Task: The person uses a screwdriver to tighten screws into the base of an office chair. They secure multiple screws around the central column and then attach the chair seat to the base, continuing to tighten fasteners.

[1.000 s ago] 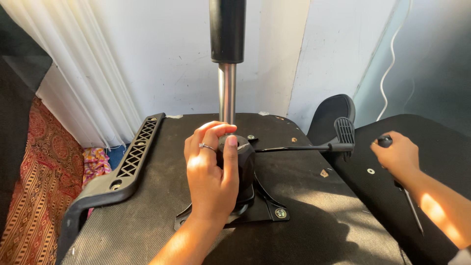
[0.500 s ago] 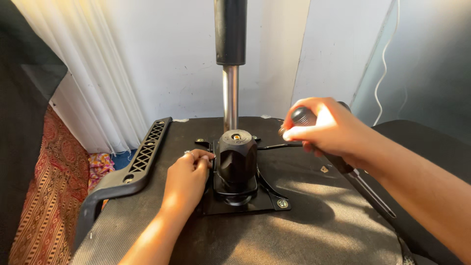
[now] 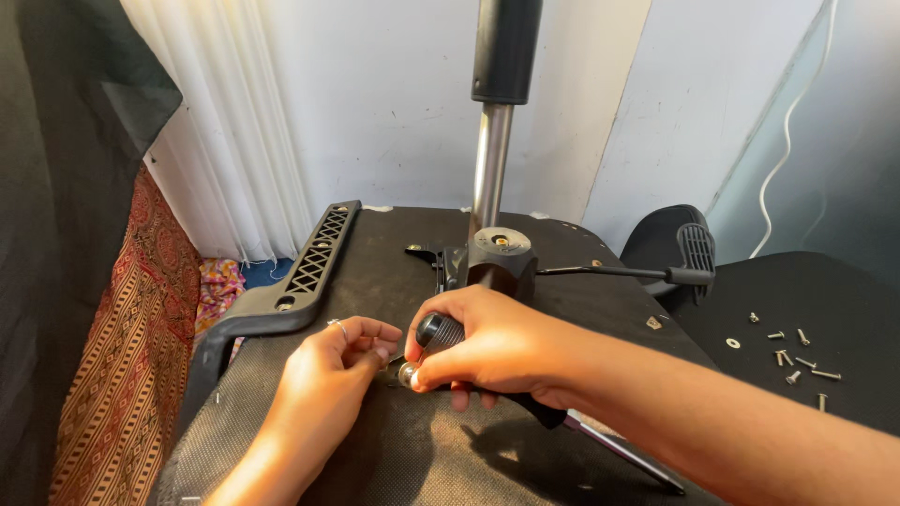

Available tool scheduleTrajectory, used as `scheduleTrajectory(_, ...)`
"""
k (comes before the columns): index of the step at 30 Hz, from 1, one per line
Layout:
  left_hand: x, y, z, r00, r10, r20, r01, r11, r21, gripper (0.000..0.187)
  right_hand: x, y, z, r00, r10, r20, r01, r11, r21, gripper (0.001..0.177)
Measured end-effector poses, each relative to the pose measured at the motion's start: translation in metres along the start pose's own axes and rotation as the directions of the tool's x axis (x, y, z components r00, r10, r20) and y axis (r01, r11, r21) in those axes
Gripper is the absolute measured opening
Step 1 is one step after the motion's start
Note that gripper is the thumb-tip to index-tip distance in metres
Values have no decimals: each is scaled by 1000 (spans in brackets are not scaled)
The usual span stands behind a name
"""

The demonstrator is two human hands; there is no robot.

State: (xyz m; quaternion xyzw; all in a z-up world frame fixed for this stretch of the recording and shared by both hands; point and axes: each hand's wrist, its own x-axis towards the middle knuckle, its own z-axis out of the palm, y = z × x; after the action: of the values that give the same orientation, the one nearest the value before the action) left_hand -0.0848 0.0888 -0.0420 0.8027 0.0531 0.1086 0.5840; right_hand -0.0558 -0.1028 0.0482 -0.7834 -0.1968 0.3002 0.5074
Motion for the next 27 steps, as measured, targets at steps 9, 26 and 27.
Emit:
scheduleTrajectory(9, -19, 1, 2, 986, 10, 166, -18, 999, 48, 37, 25, 41, 23, 984, 73, -163, -73, 997, 5, 26)
scheduleTrajectory(26, -30, 5, -7, 970, -38, 240, -14, 977, 213, 28, -1, 31, 24, 981, 109, -159, -128, 985, -115, 31)
scheduleTrajectory(27, -30, 5, -7, 971, -62, 231, 28, 989, 148, 27, -1, 31, 25, 981, 107, -162, -129, 983, -132, 30)
